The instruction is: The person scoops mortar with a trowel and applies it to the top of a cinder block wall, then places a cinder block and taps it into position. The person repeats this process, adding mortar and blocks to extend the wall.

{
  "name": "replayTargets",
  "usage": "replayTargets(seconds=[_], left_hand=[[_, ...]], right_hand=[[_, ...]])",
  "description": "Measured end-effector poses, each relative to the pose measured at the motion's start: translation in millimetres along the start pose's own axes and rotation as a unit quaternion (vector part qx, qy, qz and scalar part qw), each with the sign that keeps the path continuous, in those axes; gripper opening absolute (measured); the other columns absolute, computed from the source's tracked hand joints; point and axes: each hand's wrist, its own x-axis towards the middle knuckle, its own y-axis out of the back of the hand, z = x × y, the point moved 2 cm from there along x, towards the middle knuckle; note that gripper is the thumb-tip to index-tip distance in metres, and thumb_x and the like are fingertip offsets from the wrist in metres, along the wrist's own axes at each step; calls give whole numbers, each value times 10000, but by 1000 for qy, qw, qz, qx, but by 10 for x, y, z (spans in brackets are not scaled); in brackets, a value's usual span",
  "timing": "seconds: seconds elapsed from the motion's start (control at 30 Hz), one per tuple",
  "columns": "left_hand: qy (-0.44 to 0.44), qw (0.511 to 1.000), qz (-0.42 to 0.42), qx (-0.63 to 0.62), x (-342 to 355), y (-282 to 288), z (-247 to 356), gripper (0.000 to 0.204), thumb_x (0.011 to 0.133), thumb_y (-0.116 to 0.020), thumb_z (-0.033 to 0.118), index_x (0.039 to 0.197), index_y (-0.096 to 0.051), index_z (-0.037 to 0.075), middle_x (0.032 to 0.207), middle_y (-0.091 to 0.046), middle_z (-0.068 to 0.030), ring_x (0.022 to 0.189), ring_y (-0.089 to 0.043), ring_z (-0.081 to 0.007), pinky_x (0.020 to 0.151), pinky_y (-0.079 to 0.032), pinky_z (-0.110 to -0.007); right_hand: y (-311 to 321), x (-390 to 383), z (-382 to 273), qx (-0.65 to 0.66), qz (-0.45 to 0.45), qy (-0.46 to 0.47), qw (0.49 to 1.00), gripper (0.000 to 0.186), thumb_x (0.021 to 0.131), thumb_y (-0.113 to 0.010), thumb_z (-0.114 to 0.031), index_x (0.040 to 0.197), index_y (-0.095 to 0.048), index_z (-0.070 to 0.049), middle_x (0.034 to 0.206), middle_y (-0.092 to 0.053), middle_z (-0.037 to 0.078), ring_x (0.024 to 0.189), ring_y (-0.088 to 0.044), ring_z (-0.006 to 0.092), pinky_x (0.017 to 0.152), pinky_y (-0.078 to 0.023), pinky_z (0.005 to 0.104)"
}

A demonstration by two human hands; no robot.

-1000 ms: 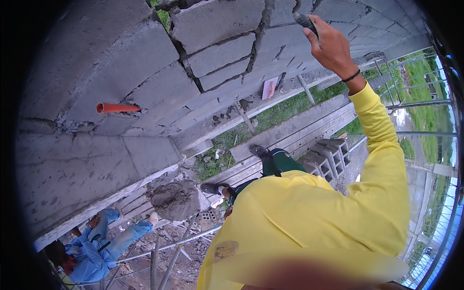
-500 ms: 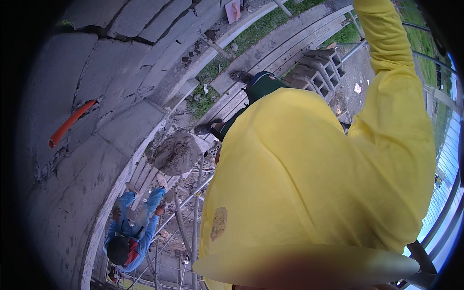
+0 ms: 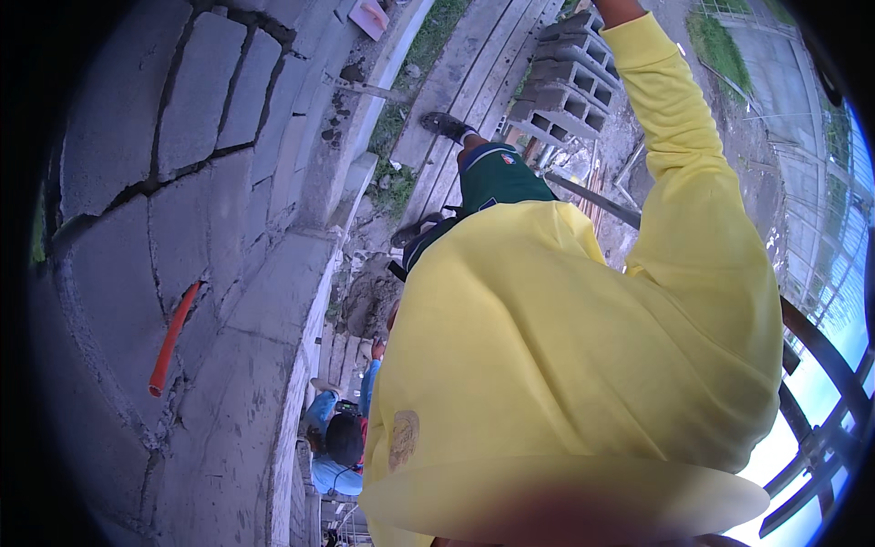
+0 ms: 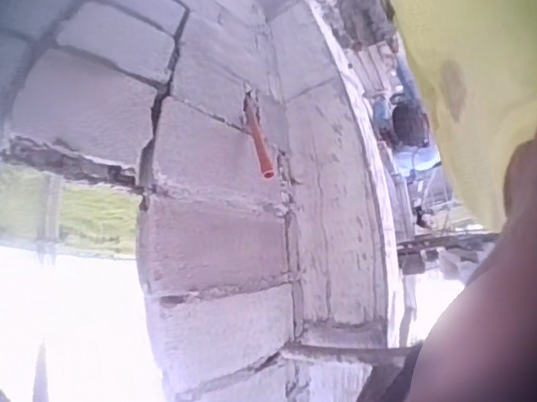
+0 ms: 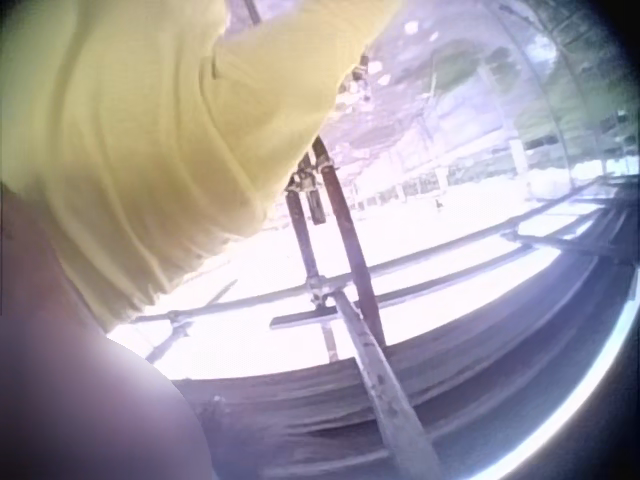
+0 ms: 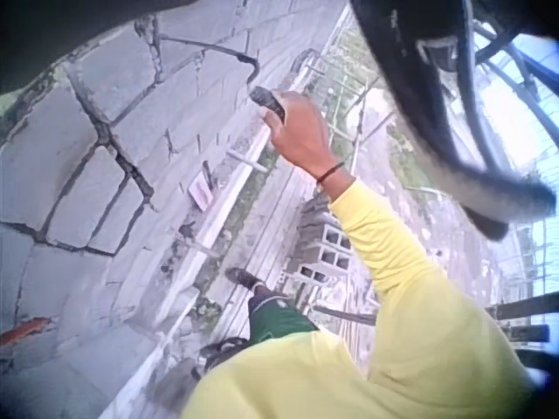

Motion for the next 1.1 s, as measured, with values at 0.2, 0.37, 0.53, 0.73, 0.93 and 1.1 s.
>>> replayTargets(seconds=[0.2,0.37,0.53,0.73,0.93,1.1], left_hand=[[6,999,1,41,89,-158,585,446,1003,-581,231,1448,-558,216,1391,-629,-72,1274,-610,-279,893,-502,-405],[32,996,-39,72,101,-653,1131,449,1006,-577,223,1454,-551,228,1388,-630,-65,1269,-613,-274,875,-508,-403],[-76,968,-138,194,-117,-1742,2008,492,1041,-490,220,1529,-432,200,1470,-557,-93,1259,-613,-314,920,-519,-461],[-37,973,-190,129,-439,-2843,2840,470,1067,-470,298,1531,-443,230,1451,-581,-55,1259,-623,-277,1040,-470,-452],[-80,969,-224,65,-366,-3316,2942,488,1044,-537,215,1525,-458,234,1415,-617,-19,1234,-637,-284,975,-486,-417],[-314,897,-228,211,-126,-3074,2739,468,1033,-568,246,1496,-503,272,1409,-630,18,1208,-652,-265,996,-465,-443]], right_hand=[[-375,-1742,1130,-13,-130,-284,950,569,947,-658,-494,1247,-701,-13,1131,-714,271,1025,-702,435,929,-539,452],[-837,-3735,1486,199,-199,-703,653,321,927,-712,-273,848,-663,34,702,-649,129,529,-612,177,483,-470,357],[-1030,-5193,1310,252,-90,-873,407,126,886,-687,-85,816,-647,11,692,-622,84,534,-608,208,468,-478,383],[-1000,-5558,1451,204,-194,-881,381,105,872,-684,-68,889,-607,1,670,-572,62,503,-553,193,461,-463,349],[-1206,-4905,2135,288,-266,-791,469,116,896,-641,-71,801,-590,-29,635,-543,43,456,-515,170,418,-435,331],[-1502,-4306,2325,365,-272,-768,451,160,918,-662,-128,807,-583,-44,663,-564,47,482,-534,172,437,-443,321]])
